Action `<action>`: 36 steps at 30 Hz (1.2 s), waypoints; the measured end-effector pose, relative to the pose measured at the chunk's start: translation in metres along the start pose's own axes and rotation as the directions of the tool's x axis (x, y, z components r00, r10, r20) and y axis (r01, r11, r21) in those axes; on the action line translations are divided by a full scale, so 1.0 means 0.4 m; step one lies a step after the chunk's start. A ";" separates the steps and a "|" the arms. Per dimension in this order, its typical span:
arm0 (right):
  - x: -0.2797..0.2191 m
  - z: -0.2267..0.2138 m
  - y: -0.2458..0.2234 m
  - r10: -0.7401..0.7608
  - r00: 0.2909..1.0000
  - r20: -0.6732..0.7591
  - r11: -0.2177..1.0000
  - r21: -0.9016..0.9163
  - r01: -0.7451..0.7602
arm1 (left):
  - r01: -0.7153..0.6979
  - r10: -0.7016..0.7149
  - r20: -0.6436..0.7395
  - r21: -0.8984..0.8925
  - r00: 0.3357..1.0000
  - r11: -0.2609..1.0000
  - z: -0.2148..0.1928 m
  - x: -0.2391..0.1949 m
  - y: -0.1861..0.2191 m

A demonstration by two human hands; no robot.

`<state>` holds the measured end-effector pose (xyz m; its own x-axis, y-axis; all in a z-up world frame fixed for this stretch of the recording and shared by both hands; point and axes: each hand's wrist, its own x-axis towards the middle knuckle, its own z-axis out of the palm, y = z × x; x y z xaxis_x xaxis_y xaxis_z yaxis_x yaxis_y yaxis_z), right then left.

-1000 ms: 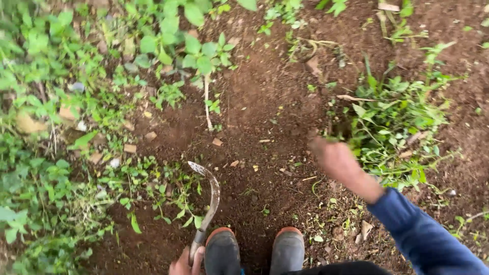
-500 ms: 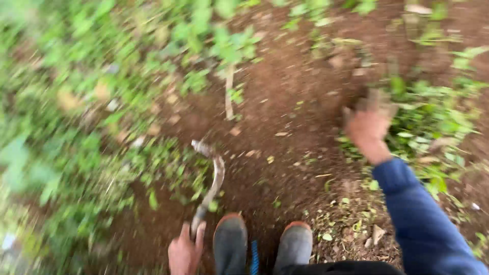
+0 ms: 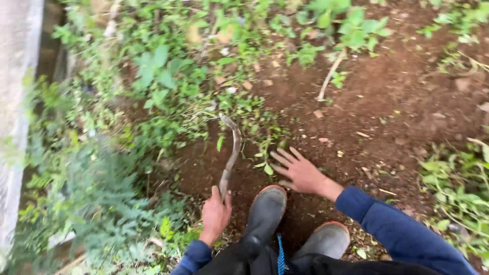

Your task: Clearing weeds from a patch of soil using a hand sickle and manual pulling.

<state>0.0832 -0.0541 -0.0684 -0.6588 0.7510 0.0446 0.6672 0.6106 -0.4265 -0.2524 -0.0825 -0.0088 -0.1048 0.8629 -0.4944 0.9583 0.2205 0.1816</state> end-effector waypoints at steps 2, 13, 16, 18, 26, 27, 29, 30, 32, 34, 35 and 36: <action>0.013 0.031 0.015 0.035 0.999 -0.039 0.997 -0.067 -0.038 | 0.028 -0.032 -0.055 -0.078 0.998 0.997 -0.015 0.000 -0.029; -0.239 -0.015 0.129 0.472 0.756 -0.452 0.696 -0.336 -0.635 | 0.334 -0.378 -0.068 -0.343 0.923 0.878 -0.084 0.146 -0.094; -0.274 -0.003 0.084 0.528 0.732 -0.431 0.705 -0.258 -0.661 | 0.217 -0.233 -0.023 -0.276 0.972 0.936 -0.116 0.135 -0.017; -0.283 0.006 0.052 0.506 0.782 -0.362 0.836 -0.015 -0.548 | 0.146 -0.138 0.050 -0.432 0.989 0.890 -0.114 0.143 0.003; -0.319 -0.002 -0.111 0.462 0.822 -0.334 0.878 0.044 -0.476 | 0.098 -0.091 0.286 -0.010 0.954 0.995 -0.156 -0.077 -0.203; -0.305 -0.015 -0.102 0.480 0.804 -0.351 0.860 0.008 -0.510 | 0.033 -0.119 0.313 0.269 0.942 0.963 -0.166 -0.102 -0.219; -0.316 0.016 -0.120 0.555 0.761 -0.335 0.808 0.002 -0.589 | -0.120 0.017 0.316 0.310 0.949 0.943 -0.102 -0.124 -0.293; -0.317 0.034 -0.127 0.610 0.724 -0.322 0.765 0.004 -0.644 | -0.243 0.134 0.308 0.352 0.942 0.904 -0.069 -0.137 -0.334; -0.300 0.033 -0.147 0.635 0.699 -0.330 0.746 0.025 -0.666 | -0.293 0.163 0.391 0.301 0.906 0.907 -0.094 -0.069 -0.232; -0.286 0.035 -0.147 0.656 0.670 -0.347 0.725 0.043 -0.688 | -0.344 0.201 0.464 0.246 0.863 0.906 -0.079 0.034 -0.120; -0.286 0.038 -0.144 0.657 0.670 -0.344 0.724 0.042 -0.689 | -0.445 0.339 0.374 0.245 0.863 0.862 -0.048 0.092 -0.062; -0.287 0.042 -0.140 0.659 0.670 -0.342 0.723 0.041 -0.690 | -0.537 0.471 0.279 0.254 0.837 0.805 -0.015 0.150 -0.001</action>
<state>0.1159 -0.1787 -0.0647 0.1168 0.9915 0.0577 0.9225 -0.0868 -0.3760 -0.2609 -0.0280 -0.0334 0.4373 0.6992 -0.5656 0.8948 -0.4013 0.1958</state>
